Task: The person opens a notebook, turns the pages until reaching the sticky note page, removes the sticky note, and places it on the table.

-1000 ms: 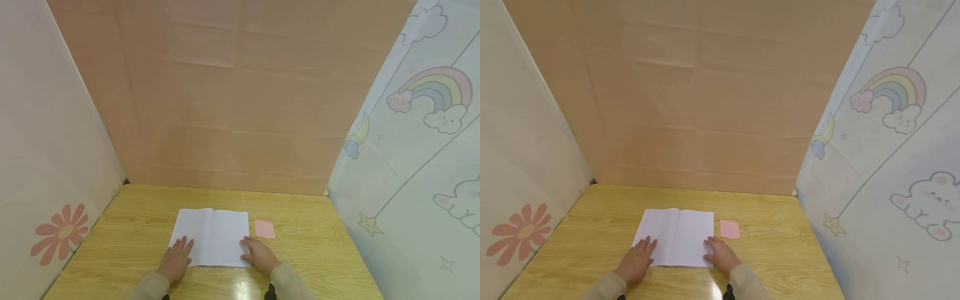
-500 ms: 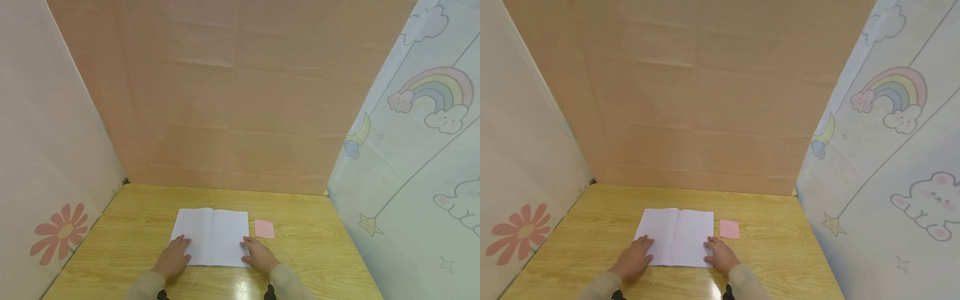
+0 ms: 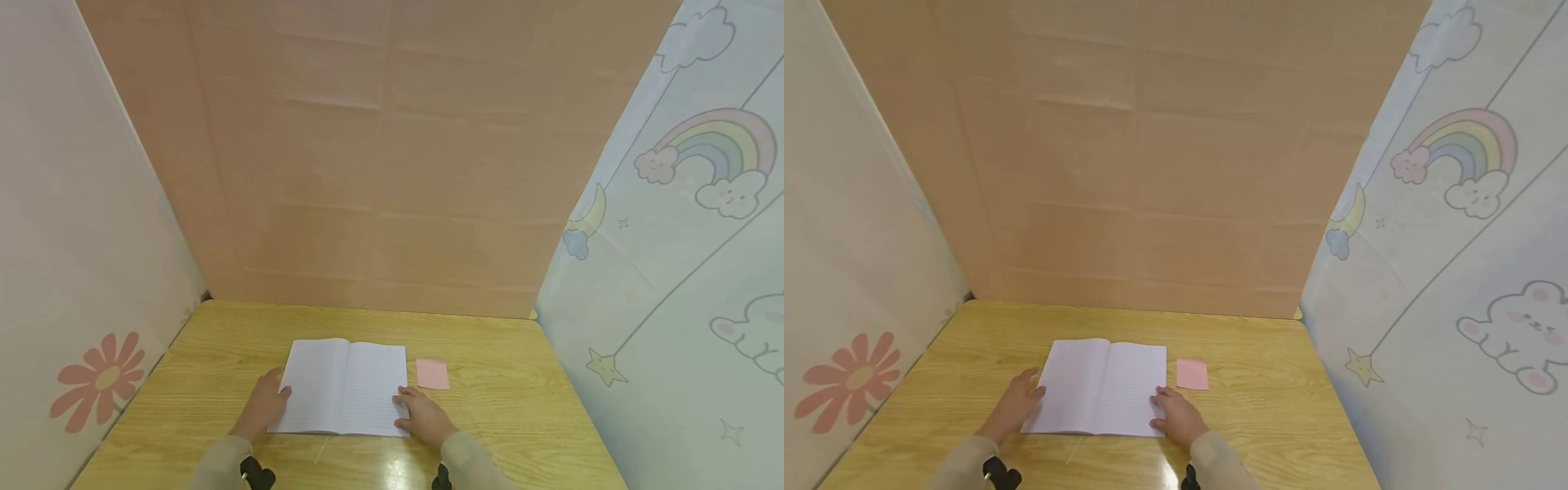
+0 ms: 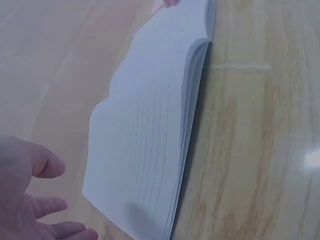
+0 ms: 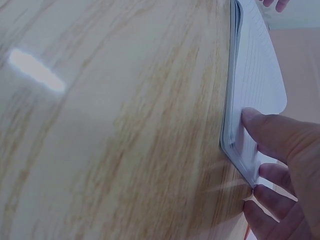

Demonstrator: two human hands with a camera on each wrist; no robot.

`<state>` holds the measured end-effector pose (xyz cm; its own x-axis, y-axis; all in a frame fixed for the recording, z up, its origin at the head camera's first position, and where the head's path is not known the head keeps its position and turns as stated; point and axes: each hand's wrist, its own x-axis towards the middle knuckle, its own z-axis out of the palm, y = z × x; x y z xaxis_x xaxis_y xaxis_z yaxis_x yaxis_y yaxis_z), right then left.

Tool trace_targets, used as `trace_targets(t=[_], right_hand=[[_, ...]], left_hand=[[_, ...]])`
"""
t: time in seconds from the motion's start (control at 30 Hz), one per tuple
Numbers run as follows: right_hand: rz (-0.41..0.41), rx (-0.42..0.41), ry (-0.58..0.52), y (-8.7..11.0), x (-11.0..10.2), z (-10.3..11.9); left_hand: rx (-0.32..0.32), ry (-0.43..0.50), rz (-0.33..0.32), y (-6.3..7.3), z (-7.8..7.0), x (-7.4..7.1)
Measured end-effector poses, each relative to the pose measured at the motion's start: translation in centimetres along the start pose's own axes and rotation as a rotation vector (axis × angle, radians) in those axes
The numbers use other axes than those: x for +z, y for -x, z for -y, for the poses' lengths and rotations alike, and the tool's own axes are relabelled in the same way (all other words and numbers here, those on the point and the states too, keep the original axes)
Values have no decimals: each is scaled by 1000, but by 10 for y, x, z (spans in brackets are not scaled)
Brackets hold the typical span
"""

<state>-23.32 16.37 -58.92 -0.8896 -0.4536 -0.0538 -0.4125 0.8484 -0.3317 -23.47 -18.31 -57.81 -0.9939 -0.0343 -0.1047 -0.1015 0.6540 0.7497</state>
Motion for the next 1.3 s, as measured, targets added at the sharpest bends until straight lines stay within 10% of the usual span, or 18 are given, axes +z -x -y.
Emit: trace_targets(t=[0.63,0.97,1.3], right_hand=[[-29,-19,-18,0,4,-5],[-31,-28,-22,0,2,-4],[-6,4,-22,1,1,-1]], left_hand=[[-36,-70,34,6,-1,14],[-79,73,43,4,-3,5],[36,281,51,12,-24,-21]])
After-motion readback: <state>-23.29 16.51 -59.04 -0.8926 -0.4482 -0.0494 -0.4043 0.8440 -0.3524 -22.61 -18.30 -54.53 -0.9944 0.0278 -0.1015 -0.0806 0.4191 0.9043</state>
